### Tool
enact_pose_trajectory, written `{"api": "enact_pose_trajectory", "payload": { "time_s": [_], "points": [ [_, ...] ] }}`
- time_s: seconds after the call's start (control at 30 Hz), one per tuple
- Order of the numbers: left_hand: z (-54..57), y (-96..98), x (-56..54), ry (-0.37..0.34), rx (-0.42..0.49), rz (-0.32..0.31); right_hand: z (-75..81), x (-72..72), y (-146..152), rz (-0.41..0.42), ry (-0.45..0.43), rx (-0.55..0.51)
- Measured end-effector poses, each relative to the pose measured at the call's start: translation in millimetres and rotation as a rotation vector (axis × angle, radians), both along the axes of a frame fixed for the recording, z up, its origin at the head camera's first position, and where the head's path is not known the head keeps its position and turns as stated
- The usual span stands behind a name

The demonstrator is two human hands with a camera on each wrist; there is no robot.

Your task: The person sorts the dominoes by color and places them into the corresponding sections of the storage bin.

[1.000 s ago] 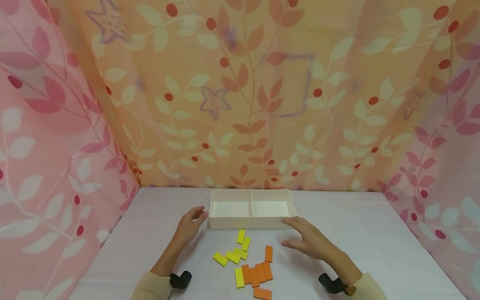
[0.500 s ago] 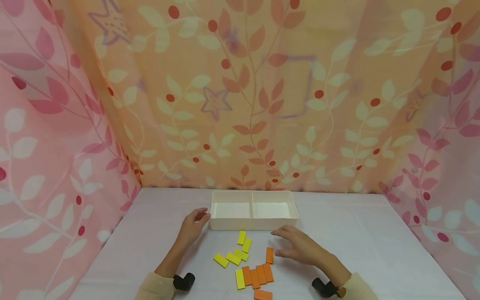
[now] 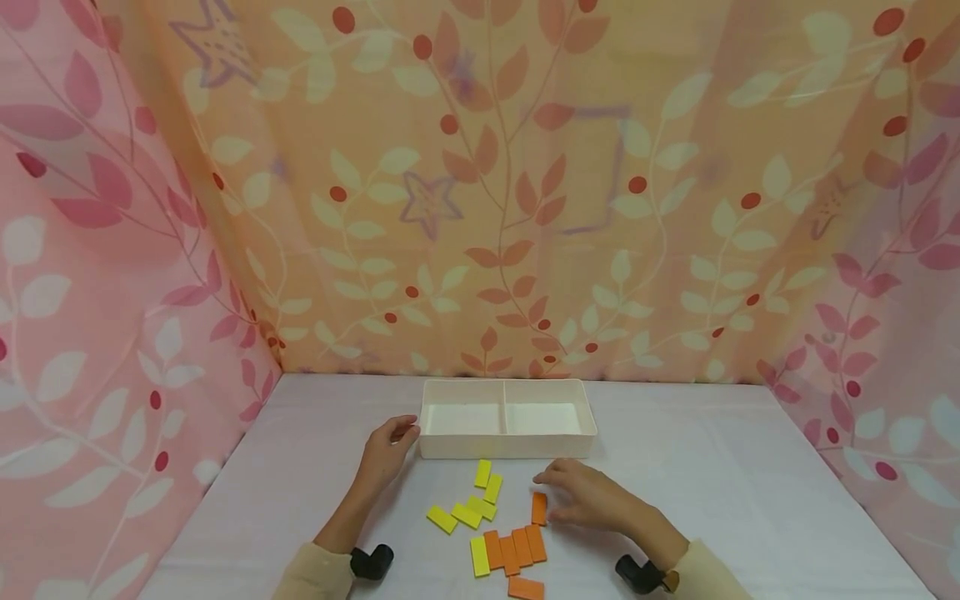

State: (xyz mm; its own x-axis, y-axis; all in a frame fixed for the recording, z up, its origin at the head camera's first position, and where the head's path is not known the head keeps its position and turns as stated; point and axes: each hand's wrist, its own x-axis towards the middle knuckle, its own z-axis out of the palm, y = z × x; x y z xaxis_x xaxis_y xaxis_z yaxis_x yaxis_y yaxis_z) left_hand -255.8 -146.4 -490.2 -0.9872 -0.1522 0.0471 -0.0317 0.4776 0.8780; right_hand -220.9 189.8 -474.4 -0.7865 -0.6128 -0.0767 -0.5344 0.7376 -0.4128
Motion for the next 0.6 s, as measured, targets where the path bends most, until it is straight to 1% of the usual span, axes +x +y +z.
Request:
{"api": "enact_pose_trajectory", "payload": {
  "time_s": [0.1,0.23,0.37,0.6],
  "points": [
    [0.2,0.0,1.0,0.015,0.000,-0.011,-0.7,0.0,-1.0,0.018,0.002,0.012],
    [0.8,0.8,-0.5,0.035,0.000,-0.017,-1.0,-0.5,-2.1,0.035,0.004,0.025],
    [0.6,2.5,-1.4,0.027,-0.009,-0.010,-3.7,-0.7,-3.7,0.044,0.000,0.036],
    [0.6,4.1,-2.5,0.014,-0.010,-0.001,-8.1,-0.1,-6.9,0.056,0.017,0.075]
  ]
}}
